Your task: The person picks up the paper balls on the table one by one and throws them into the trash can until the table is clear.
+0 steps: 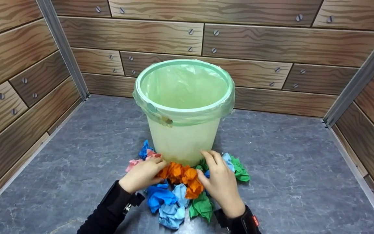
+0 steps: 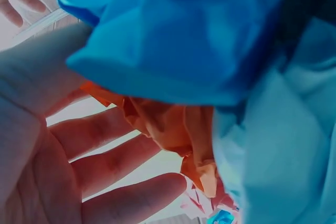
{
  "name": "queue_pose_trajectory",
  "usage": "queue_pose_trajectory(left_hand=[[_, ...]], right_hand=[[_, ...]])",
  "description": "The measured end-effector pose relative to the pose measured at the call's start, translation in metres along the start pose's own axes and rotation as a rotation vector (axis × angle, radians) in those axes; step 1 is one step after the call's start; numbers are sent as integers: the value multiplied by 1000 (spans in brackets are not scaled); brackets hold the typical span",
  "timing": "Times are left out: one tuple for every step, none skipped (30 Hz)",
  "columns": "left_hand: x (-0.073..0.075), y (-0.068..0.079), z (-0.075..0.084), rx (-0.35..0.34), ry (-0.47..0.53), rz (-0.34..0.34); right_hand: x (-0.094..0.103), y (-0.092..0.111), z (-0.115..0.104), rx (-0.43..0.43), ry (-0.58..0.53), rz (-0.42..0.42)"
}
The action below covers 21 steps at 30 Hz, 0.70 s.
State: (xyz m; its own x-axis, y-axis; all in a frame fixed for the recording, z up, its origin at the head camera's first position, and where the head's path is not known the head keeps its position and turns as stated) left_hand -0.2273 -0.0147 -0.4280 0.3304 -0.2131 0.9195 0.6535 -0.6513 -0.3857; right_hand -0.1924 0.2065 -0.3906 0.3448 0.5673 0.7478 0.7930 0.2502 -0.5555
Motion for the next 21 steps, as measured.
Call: queue_pose_trajectory(left_hand=[[0,0,0,-1,0,4],[1,0,0,-3,-2,7],[2,0,0,-4,-4,14],[2,0,0,-5,-9,19],[3,0,0,-6,-17,26],[4,0,0,-7,-22,33],[5,0,0,-9,-27,39],[6,0,0,-10,-33,46],[7,0,0,-11,-37,53],[8,1,0,-10,-38,59],[9,1,0,-10,-41,66],[11,1,0,-9,-42,75],[12,1,0,-9,-44,84],[14,2,0,-7,-48,94],[16,2,0,-5,-49,103],[18,3,0,-3,-50,114],[20,3,0,-2,-54,125],[21,4,0,0,-58,135],[23,4,-1,3,-59,148],[26,5,-1,6,-60,160],[28,5,-1,8,-64,172]], right_hand=[[0,0,0,-3,1,-4],[0,0,0,-5,1,-6],[0,0,0,-4,1,-7],[0,0,0,-2,0,-7],[0,0,0,0,1,-8],[0,0,0,2,0,-8],[0,0,-1,4,-1,-8],[0,0,-1,4,0,-10],[0,0,-2,3,0,-13],[0,0,-2,2,-1,-16],[1,0,-2,1,-1,-19],[0,0,-2,-2,0,-23],[0,0,-2,-4,2,-26],[0,0,-2,-6,5,-29],[0,0,-3,-5,7,-29],[1,0,-3,-3,7,-28],[1,0,-4,3,5,-24],[0,1,-3,10,-3,-19],[-2,1,-1,21,-10,-10],[-5,2,3,33,-20,-1],[-12,5,14,50,-21,7]])
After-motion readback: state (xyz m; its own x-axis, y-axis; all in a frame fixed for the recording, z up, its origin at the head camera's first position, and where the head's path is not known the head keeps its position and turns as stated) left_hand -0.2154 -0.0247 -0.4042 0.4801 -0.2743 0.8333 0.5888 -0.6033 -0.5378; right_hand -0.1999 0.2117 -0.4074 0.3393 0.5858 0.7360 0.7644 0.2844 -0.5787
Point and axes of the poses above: each hand's wrist, its own y-axis away from the middle knuckle, its own x-axis out of the back of the hand, z = x × y, the point moved 2 cm from there along -y, towards the middle knuckle, and after that the axes turned 2 degrees about -y, right-handed, at the moved point
